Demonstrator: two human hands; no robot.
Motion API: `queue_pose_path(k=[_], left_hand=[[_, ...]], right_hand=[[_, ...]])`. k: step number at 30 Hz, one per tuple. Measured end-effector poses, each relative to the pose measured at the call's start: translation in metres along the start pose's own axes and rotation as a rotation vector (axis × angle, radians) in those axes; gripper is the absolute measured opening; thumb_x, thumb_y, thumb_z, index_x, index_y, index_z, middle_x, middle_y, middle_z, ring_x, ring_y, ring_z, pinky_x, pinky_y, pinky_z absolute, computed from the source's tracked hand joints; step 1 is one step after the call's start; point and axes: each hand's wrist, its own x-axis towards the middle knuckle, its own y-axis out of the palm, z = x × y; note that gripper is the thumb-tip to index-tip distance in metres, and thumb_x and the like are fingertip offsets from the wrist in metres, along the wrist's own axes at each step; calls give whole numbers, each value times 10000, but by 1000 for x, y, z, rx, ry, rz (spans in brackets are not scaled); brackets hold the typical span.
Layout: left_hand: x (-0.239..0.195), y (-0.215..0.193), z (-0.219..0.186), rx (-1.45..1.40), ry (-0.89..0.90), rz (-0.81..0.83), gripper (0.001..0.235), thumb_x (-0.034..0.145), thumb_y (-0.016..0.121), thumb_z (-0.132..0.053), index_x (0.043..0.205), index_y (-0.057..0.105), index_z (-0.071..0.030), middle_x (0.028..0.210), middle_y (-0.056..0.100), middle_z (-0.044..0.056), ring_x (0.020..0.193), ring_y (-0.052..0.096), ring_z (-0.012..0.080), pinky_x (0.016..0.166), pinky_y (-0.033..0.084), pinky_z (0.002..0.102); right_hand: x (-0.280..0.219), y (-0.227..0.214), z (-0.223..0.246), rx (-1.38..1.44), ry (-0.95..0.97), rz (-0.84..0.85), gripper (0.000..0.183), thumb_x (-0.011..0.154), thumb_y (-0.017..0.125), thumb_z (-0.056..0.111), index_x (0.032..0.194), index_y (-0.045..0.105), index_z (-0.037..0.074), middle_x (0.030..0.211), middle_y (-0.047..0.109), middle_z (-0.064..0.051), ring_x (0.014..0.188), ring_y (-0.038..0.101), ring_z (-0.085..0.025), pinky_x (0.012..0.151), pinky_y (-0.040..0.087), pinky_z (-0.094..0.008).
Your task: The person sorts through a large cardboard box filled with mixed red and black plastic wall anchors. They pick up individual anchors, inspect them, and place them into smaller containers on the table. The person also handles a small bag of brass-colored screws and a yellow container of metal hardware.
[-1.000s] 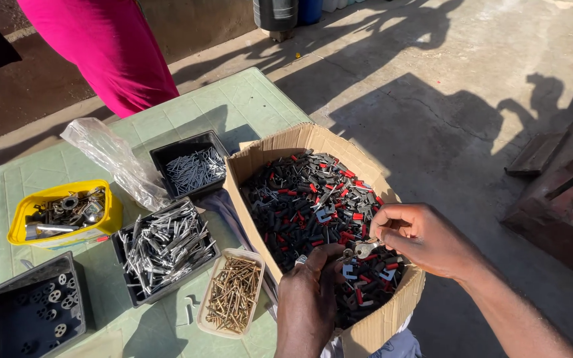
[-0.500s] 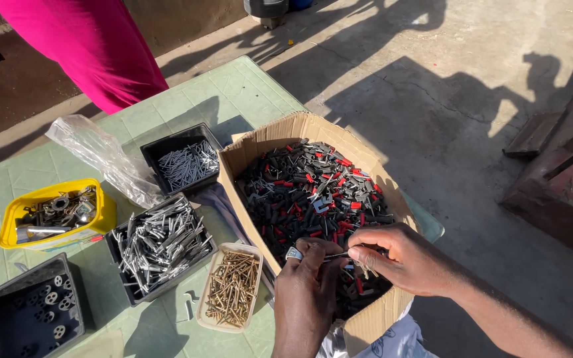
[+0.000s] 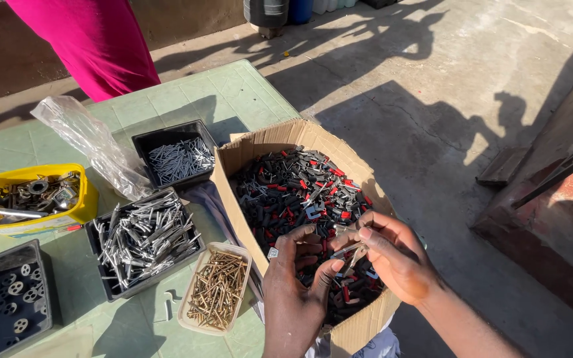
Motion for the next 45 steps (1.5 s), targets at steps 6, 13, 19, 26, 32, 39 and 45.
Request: queue_pose_path(k=[6,13,19,26,32,39,45], left_hand=[[-9,5,23,279,150,-200,228,1005,537,-348,1127,659,-200,873,744,-15,702,707,226,614,518,371],[-19,12,35,191,299,-343,202,1034,503,-242,993,678,-150,731,664,-37,563,619,151,545,463,302],[-20,13,25,243,196,-435,227,1005,517,-315,934,715,-231,586,654,-104,459,589,116,473,461,276],[-25,8,37,247,287,-313,201,1031,497,-224,1017,683,-150,768,703,-40,570,656,149,567,497,299],[-22,6,34,262,277,-394,234,1028,489,-280,985,705,-202,669,676,-72,491,605,163,524,470,303],[-25,11,36,273,246,-396,225,1021,499,-293,981,706,-216,643,676,-94,492,610,148,529,469,302],[-22,23,38,284,187,-522,280,992,511,-367,900,751,-258,607,670,-126,505,589,127,522,466,263]], right_hand=[[43,-28,17,-163,138,134,265,963,685,268,854,621,35,619,491,-41,554,476,-160,582,434,-338],[69,-46,-31,-1765,217,561,240,702,517,-99,688,404,112,562,530,-102,482,469,-293,478,320,-457],[76,-2,-10,-1063,341,341,501,1031,334,619,780,346,184,736,339,32,705,319,-144,698,296,-360],[85,-31,-26,-1140,-406,203,116,1020,550,35,1004,519,146,999,805,-63,906,811,-229,494,494,-350],[80,-38,-34,-1548,53,244,379,765,460,-89,950,557,227,623,544,-99,568,528,-343,529,321,-447],[76,-20,-52,-1374,188,251,373,783,465,-56,1023,372,213,748,436,-9,601,380,-165,576,293,-388],[93,-14,-55,-1097,248,192,279,1006,478,353,806,474,158,739,488,21,690,387,-130,626,317,-351]])
